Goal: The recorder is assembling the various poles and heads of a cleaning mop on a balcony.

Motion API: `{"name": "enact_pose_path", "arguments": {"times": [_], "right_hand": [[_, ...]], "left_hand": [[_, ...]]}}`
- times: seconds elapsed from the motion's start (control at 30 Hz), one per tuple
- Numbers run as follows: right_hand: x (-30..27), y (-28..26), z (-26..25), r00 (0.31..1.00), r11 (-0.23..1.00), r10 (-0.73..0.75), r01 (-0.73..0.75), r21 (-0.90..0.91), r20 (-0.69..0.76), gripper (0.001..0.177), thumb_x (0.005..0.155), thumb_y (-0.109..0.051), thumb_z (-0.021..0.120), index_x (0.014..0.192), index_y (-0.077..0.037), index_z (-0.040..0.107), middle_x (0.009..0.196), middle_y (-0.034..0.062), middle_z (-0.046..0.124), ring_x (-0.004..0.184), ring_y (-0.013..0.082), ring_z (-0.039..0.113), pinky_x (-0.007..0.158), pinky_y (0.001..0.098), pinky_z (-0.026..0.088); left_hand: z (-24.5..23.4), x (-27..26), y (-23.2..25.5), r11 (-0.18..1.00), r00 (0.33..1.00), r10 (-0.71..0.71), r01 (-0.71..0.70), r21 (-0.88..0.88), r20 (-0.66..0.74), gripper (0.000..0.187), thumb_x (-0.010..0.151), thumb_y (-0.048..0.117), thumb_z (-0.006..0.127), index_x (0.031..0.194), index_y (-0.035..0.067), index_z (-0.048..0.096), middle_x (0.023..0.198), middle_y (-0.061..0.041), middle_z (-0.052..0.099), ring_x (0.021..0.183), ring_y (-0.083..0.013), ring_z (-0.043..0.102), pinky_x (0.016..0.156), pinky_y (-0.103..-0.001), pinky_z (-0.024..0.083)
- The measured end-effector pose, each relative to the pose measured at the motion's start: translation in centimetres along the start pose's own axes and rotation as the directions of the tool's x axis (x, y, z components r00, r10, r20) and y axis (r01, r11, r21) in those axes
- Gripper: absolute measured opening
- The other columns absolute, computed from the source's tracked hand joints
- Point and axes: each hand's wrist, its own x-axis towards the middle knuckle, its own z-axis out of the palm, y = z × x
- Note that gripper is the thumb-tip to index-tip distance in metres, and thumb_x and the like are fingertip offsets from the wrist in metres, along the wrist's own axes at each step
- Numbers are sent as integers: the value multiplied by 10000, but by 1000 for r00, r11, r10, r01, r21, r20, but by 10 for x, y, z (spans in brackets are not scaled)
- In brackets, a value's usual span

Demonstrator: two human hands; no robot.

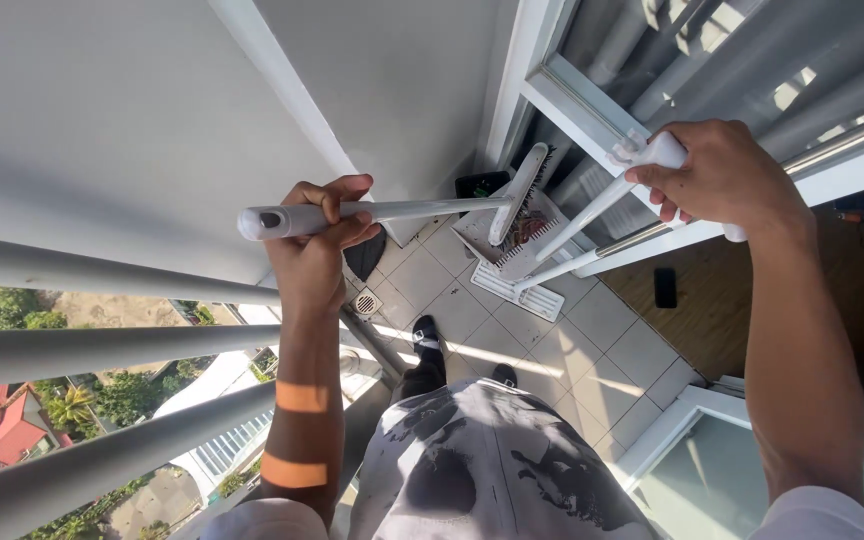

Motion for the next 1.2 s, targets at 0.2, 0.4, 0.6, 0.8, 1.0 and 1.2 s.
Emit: {"name": "enact_pose_path", "arguments": {"times": [0.2, 0.4, 0.6, 0.8, 1.0, 1.2], "right_hand": [[40, -24, 26, 999, 998, 49, -49, -47, 3, 280, 939, -262, 746, 1104, -36, 750, 808, 151, 761, 628, 215, 720, 604, 395, 567], [103, 19, 66, 958, 908, -268, 217, -358, -99, 389, 862, -402, 819, 1069, -78, 758, 849, 133, 767, 763, 292, 731, 718, 460, 561], [107, 16, 68, 899, 895, -374, 285, -344, -230, 419, 852, -433, 813, 1135, -131, 754, 799, 82, 766, 749, 275, 746, 715, 445, 565], [100, 11, 71, 840, 882, -401, 246, -403, -365, 579, 832, -430, 816, 1337, -169, 708, 879, 112, 759, 752, 274, 733, 653, 451, 552], [134, 74, 78, 806, 786, -547, 401, -470, -228, 669, 895, -181, 749, 1529, -50, 580, 1086, 197, 721, 964, 338, 697, 841, 475, 554], [102, 28, 48, 915, 907, -297, 359, 218, -272, 425, 886, -166, 771, 1290, -65, 688, 1192, 166, 728, 1072, 262, 721, 935, 400, 588]], "left_hand": [[-18, 50, -45, 992, 995, -103, 102, 80, 8, 288, 711, -205, 610, 748, 60, 502, 1142, -214, 728, 1094, -243, 702, 754, -349, 671], [-22, 80, -105, 982, 998, -56, 51, 182, 22, 259, 735, -161, 626, 746, 62, 495, 1055, -196, 751, 944, -221, 736, 753, -350, 647], [-4, 94, -122, 907, 994, -42, -3, 422, 97, 76, 893, 44, 650, 949, 33, 701, 937, -58, 762, 783, -116, 715, 660, -261, 630], [1, 101, -149, 777, 976, 107, -201, 596, 190, 155, 926, 96, 624, 989, 40, 754, 778, -33, 716, 656, -77, 632, 624, -248, 505], [6, 99, -140, 777, 977, 27, -154, 610, 211, 144, 934, 116, 646, 985, 41, 757, 709, -34, 682, 600, -79, 609, 582, -260, 501], [5, 104, -142, 736, 975, 75, -195, 648, 208, 151, 921, 120, 665, 993, 30, 762, 696, -48, 670, 603, -100, 599, 588, -274, 494]]}}
